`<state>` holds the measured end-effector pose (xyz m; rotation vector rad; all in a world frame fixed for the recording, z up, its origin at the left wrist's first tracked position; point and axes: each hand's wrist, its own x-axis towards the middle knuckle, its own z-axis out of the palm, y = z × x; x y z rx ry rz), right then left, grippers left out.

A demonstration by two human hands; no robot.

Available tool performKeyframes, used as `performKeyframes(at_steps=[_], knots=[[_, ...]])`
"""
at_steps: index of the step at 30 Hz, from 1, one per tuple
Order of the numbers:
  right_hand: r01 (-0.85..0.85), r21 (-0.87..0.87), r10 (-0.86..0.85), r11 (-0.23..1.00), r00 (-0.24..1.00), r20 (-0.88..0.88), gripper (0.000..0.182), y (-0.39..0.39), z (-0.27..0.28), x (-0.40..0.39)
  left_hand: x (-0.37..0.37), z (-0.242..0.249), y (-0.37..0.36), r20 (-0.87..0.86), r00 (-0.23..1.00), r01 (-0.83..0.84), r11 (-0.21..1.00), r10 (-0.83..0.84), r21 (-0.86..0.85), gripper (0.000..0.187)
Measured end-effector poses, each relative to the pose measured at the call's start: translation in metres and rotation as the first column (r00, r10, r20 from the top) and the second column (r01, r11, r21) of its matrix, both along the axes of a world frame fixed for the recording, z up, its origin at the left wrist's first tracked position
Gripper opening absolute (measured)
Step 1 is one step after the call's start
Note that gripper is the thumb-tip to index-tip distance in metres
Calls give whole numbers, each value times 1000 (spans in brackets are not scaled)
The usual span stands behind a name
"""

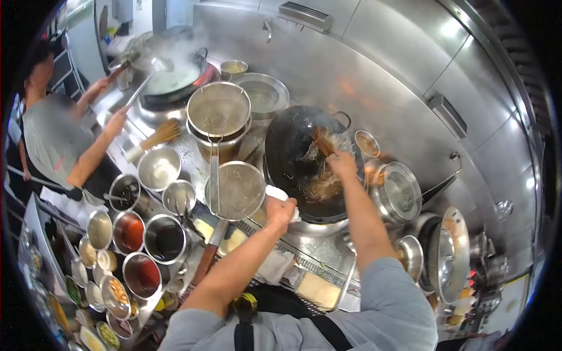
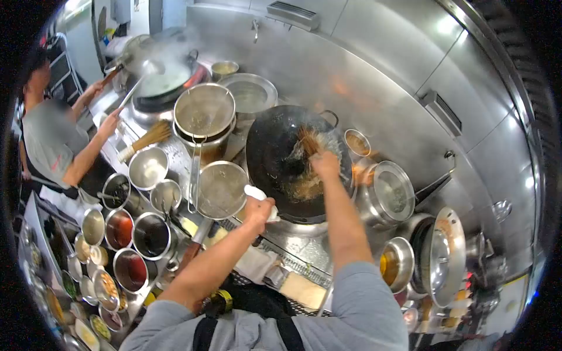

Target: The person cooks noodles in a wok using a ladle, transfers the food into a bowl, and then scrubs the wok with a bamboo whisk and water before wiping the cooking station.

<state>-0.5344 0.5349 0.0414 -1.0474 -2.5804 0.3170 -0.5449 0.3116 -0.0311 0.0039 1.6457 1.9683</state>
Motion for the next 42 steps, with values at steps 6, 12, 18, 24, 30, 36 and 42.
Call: performKeyframes(at_steps=[6,12,18,24,30,36,42], knots=[[-490,-117,498,864,865,56,49,-100,-16,90,-7,-31,14,-199,979,-51,996,35,-75,49],[-158,71,140,985,968,210,37,29,-17,13,-4,-8,8,-143,989,-32,998,23,-57,63],[-300,-75,309,951,924,225,51,-99,-25,78,-6,-34,15,-257,966,-24,997,4,-75,42],[-241,188,14,952,650,760,24,4,58,91,-12,-52,27,-160,987,-8,1000,9,6,34],[-425,314,259,849,853,453,24,13,-26,99,-17,-16,12,-4,992,128,986,-128,111,24],[-173,345,23,923,917,398,17,86,-1,42,-29,-18,20,124,973,188,981,-192,45,18],[-151,-48,156,987,981,114,26,-40,-56,27,-16,0,19,170,969,172,984,-177,44,19]])
